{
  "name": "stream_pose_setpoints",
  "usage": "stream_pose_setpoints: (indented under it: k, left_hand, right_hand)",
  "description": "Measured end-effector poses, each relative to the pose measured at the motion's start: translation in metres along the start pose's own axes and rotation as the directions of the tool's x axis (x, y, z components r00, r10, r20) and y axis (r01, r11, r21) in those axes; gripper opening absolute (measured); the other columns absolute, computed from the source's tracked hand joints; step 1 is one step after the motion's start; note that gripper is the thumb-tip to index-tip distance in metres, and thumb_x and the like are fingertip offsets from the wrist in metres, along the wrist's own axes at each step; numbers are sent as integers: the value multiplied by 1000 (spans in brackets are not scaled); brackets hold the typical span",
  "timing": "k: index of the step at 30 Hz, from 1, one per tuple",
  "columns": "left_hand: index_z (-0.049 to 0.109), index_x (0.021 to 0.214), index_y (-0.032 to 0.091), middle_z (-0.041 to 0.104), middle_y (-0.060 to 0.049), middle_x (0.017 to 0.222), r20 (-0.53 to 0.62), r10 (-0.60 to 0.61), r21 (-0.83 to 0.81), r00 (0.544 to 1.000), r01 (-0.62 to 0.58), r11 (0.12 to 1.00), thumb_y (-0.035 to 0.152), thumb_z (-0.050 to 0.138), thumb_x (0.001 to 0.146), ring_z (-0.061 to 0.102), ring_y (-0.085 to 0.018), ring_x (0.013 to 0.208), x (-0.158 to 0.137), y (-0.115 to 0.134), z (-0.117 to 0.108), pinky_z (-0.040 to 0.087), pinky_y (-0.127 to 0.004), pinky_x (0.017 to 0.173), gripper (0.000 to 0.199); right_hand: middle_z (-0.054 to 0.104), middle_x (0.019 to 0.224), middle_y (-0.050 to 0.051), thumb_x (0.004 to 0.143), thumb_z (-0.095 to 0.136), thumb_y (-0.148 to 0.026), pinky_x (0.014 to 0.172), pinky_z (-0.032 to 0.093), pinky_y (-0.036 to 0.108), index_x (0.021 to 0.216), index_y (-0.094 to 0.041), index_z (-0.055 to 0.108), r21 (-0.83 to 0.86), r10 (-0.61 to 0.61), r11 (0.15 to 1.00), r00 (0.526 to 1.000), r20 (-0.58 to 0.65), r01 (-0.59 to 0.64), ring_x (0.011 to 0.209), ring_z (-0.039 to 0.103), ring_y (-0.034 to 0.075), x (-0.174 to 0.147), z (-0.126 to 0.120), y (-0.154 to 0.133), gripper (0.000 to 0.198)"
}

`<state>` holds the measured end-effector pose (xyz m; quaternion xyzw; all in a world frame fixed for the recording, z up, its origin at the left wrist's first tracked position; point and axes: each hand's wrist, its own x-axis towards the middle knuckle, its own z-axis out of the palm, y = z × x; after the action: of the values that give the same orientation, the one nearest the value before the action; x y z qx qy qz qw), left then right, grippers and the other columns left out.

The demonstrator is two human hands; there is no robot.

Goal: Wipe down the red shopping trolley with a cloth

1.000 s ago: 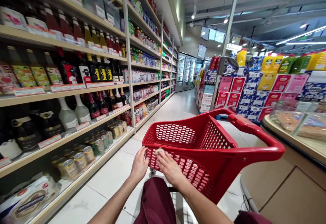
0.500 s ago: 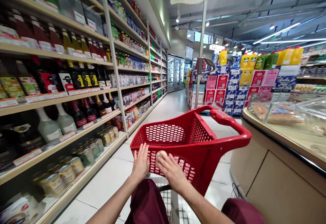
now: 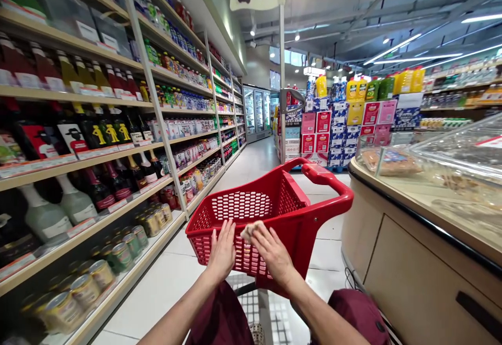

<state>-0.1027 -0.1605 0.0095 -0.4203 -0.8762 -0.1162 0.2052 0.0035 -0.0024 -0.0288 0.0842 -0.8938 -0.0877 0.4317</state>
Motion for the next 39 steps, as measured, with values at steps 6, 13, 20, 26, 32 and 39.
stream_pose_setpoints:
  k: [6,13,20,26,32,39]
  left_hand:
    - [25,133,9,28,-13,140,-22,66,-3,998,-66,998,-1,33,67,16,-22,131,9,19,4,19,-52,103,67]
    - [24,134,11,29,-13,140,-92,88,-79,992,-95,992,-2,32,68,17,-21,131,10,34,6,18,-52,104,67]
    - [35,128,13,39,-11,135,-145,144,-533,979,-200,822,5,35,71,33,-18,125,8,73,4,29,-39,102,58]
    - [62,77,16,65,-3,76,157,-115,-859,981,193,474,15,38,72,58,-15,72,2,106,6,45,-28,71,24]
    - [59,61,16,60,0,63,253,-63,-939,965,261,224,18,46,64,53,-15,67,-2,123,1,41,-26,67,13]
    - [63,72,11,59,-1,61,527,216,-789,822,568,-235,12,53,49,55,-14,62,-10,111,-8,41,-29,66,25]
  right_hand:
    - [51,125,5,84,37,-13,101,32,40,123,-19,46,0,-41,999,999,-3,41,126,32,19,-22,-14,15,40]
    - [55,121,2,87,32,-11,99,36,36,123,-24,45,-13,51,999,999,-6,-51,122,37,14,-49,-16,37,41]
    - [53,122,7,86,38,-15,95,39,42,124,-22,45,172,142,978,983,-116,-122,123,37,20,-38,-50,33,39]
    - [45,129,6,80,33,-8,97,40,39,126,-25,42,475,470,805,871,-144,-356,121,40,18,-7,-68,22,50]
    - [48,126,7,79,34,-10,96,41,37,128,-22,40,584,636,661,765,-101,-472,116,45,18,-5,-49,9,51]
    - [46,128,10,77,50,-23,97,39,37,125,-21,43,587,420,684,892,168,-433,120,41,20,-24,-49,9,49]
